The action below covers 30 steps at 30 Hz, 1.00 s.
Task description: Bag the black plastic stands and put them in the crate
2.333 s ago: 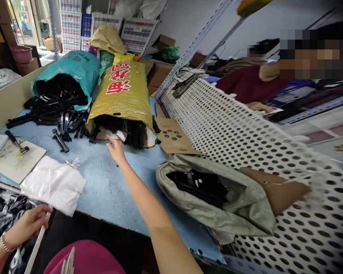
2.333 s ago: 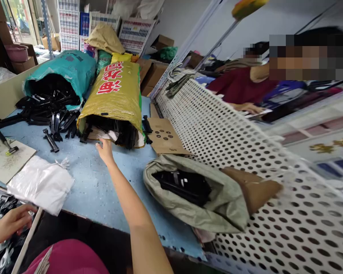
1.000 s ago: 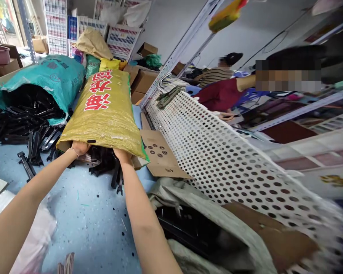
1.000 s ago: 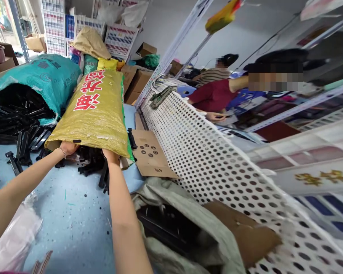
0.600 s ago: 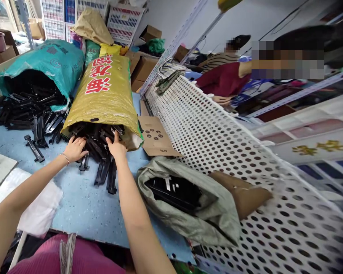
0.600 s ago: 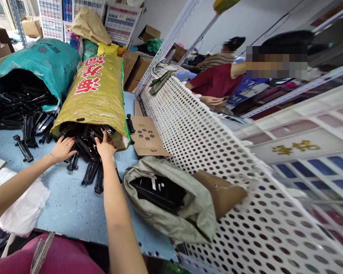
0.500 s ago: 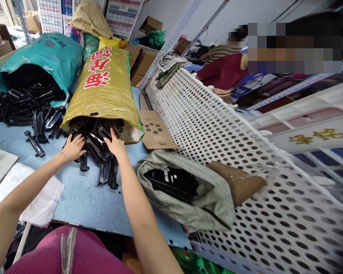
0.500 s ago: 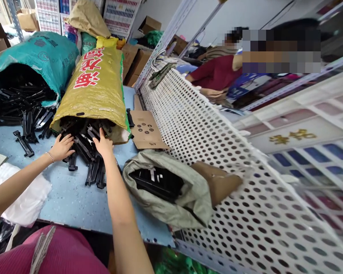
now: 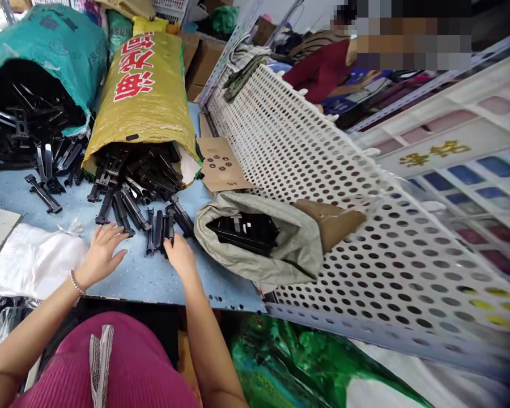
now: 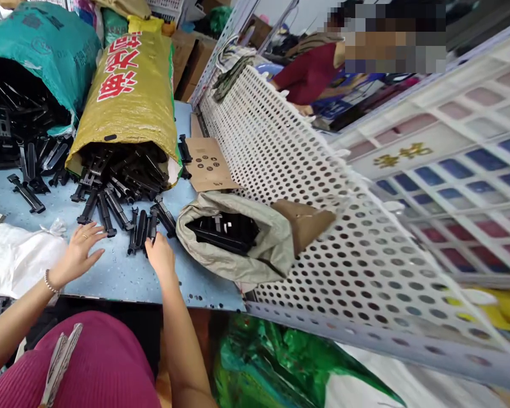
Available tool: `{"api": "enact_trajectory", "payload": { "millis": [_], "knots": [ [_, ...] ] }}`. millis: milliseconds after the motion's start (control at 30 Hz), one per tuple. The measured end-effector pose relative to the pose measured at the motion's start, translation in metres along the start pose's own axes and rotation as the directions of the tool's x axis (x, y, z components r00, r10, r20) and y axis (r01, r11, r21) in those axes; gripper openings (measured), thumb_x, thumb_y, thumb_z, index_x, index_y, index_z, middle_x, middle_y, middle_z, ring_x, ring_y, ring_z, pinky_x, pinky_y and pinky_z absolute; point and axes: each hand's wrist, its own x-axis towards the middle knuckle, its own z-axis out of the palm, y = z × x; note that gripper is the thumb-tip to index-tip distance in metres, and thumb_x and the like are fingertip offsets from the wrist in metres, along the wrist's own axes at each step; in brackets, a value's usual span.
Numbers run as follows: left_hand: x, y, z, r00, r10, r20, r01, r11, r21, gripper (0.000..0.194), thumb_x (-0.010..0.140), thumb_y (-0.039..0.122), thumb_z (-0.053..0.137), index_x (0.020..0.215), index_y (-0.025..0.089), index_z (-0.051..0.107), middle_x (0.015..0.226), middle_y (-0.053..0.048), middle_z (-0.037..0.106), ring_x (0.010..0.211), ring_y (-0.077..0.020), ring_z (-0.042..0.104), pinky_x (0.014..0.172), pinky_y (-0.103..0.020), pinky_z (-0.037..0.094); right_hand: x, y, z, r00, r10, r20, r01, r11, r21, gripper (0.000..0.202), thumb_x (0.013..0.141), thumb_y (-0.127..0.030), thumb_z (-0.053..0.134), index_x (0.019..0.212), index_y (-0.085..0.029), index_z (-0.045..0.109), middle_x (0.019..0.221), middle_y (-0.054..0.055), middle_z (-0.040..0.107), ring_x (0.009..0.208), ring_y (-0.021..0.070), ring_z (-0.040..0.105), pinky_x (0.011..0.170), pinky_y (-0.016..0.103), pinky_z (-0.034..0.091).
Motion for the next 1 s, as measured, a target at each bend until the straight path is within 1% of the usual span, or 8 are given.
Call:
{"api": "enact_trajectory", "payload": {
  "millis": [167,267,333,433,567,667,833,1000],
  "knots": [
    [-0.011,0.04,0.026,0.998,-0.064,0.006,0.06,0.912,-0.406,0.04,0.102,0.032,0.054,0.142,0.027,0.056,0.147,-0.013,0.058,0.144,-0.0287,0.049,0.121,-0.057,0.039,-0.033,0.004,0.0,0.983,-0.106,-0.149,0.13,0.979,0.156,0.037,0.101,-0.036,0.041,0.124,-0.017,0.063,0.107,0.012,0.074,0.097,0.0268,0.07,0.084,0.037,0.054],
    [-0.008,0.059,0.032,0.973,-0.211,0.098,0.22,0.702,-0.677,0.083,0.099,0.045,0.06,0.165,0.03,0.012,0.164,-0.017,0.035,0.145,-0.0302,0.047,0.116,-0.052,0.046,-0.077,-0.012,0.006,0.874,-0.398,-0.28,0.461,0.861,0.215,0.038,0.101,-0.036,0.047,0.132,-0.018,0.06,0.114,0.015,0.072,0.104,0.0284,0.068,0.089,0.04,0.054],
    [-0.007,0.068,0.028,0.936,-0.315,0.159,0.324,0.588,-0.741,0.095,0.096,0.049,0.062,0.166,0.03,0.0,0.166,-0.018,0.029,0.141,-0.0311,0.05,0.112,-0.049,0.05,-0.101,-0.021,0.011,0.791,-0.563,-0.24,0.612,0.743,0.272,0.033,0.103,-0.035,0.048,0.131,-0.022,0.061,0.111,0.012,0.072,0.101,0.0263,0.069,0.087,0.039,0.056],
    [-0.011,0.074,0.011,0.873,-0.39,0.292,0.459,0.455,-0.763,0.089,0.095,0.047,0.063,0.165,0.033,0.01,0.153,-0.016,0.045,0.108,-0.0249,0.066,0.086,-0.039,0.061,-0.109,-0.024,0.012,0.769,-0.585,-0.259,0.639,0.691,0.337,0.026,0.106,-0.033,0.044,0.12,-0.025,0.064,0.103,0.008,0.074,0.093,0.0232,0.071,0.083,0.038,0.058],
    [-0.024,0.083,-0.012,0.864,-0.321,0.388,0.484,0.316,-0.816,0.091,0.091,0.042,0.068,0.162,0.036,0.012,0.126,-0.009,0.057,0.071,-0.0129,0.062,0.059,-0.029,0.057,-0.084,-0.022,0.007,0.704,-0.606,-0.37,0.683,0.721,0.117,0.028,0.107,-0.038,0.042,0.119,-0.021,0.062,0.103,0.012,0.072,0.096,0.0263,0.068,0.085,0.041,0.055],
    [-0.027,0.089,-0.018,0.853,-0.302,0.425,0.505,0.277,-0.817,0.086,0.09,0.04,0.069,0.159,0.034,0.019,0.117,-0.007,0.056,0.066,-0.0109,0.061,0.057,-0.028,0.056,-0.063,-0.028,0.006,0.618,-0.721,-0.312,0.759,0.651,0.0,0.033,0.107,-0.042,0.04,0.107,-0.02,0.064,0.095,0.012,0.071,0.092,0.0268,0.066,0.08,0.038,0.052],
    [-0.019,0.08,-0.018,0.798,-0.447,0.404,0.526,0.191,-0.829,0.09,0.083,0.038,0.074,0.157,0.031,0.024,0.111,-0.004,0.06,0.065,-0.01,0.06,0.058,-0.027,0.055,-0.067,-0.045,0.022,0.719,-0.684,-0.118,0.694,0.701,0.165,0.044,0.111,-0.042,0.027,0.089,-0.023,0.06,0.074,0.003,0.065,0.07,0.0185,0.062,0.066,0.029,0.046],
    [-0.024,0.062,-0.013,0.71,-0.613,0.347,0.532,0.145,-0.834,0.073,0.088,0.042,0.062,0.153,0.024,0.035,0.104,-0.003,0.069,0.088,-0.0183,0.067,0.078,-0.032,0.056,-0.112,-0.047,0.059,0.557,-0.821,-0.126,0.828,0.561,0.002,0.044,0.109,-0.04,0.034,0.079,-0.021,0.06,0.074,0.007,0.067,0.068,0.0192,0.06,0.065,0.031,0.041]
  ]
}}
